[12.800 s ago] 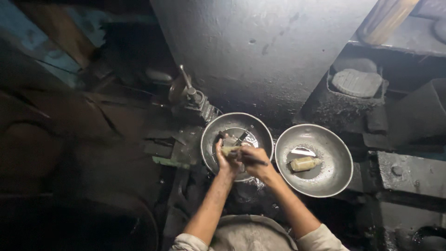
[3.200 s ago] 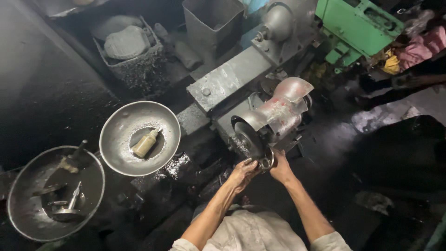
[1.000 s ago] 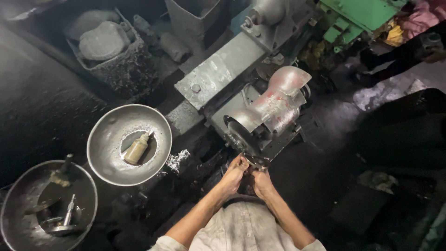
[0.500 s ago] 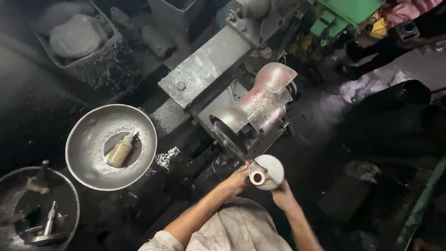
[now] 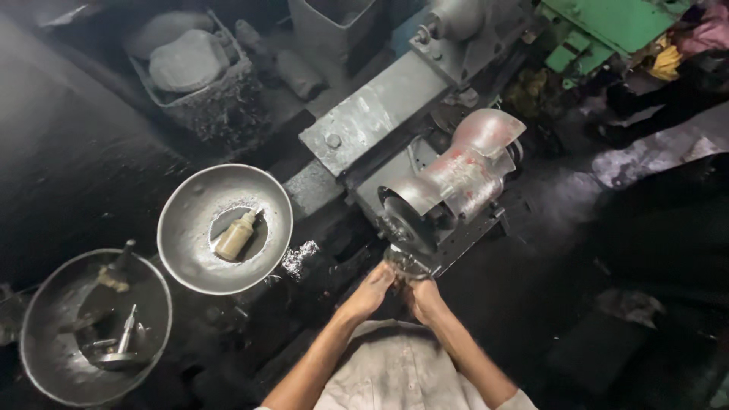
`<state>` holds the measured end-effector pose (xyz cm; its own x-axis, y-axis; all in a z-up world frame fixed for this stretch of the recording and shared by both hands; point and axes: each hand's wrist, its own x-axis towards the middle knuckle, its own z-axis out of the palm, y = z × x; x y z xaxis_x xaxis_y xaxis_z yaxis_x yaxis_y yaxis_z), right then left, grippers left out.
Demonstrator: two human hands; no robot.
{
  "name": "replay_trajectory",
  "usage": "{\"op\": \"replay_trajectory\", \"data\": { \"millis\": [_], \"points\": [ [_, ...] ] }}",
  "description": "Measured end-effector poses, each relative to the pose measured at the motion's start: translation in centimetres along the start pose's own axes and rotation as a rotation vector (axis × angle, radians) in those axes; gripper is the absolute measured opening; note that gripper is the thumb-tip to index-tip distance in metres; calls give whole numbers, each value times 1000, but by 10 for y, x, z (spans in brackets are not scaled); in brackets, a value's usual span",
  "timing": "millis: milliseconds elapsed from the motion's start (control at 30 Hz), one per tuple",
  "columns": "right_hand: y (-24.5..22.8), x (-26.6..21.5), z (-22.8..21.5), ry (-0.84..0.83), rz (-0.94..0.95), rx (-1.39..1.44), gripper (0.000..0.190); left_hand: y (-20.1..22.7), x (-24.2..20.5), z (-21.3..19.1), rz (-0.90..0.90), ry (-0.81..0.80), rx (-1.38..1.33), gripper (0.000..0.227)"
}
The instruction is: The person holds a small metal part against a rotating grinding wheel to smooth its surface. They repeatedly dip the part into a liquid-filled bowl, likely for cooling or lubrication, and continue grinding different edges. The person handles multiple small metal components one at a time.
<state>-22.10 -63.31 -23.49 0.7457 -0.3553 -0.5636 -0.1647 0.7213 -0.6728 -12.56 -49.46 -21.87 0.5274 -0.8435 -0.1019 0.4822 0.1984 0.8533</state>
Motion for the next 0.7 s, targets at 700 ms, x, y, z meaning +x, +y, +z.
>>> {"op": "replay_trajectory", "data": {
  "millis": [700],
  "points": [
    [6, -19, -52, -11, -272, -26, 31, -48, 34, 24, -21, -90, 115, 17]
  ]
}}
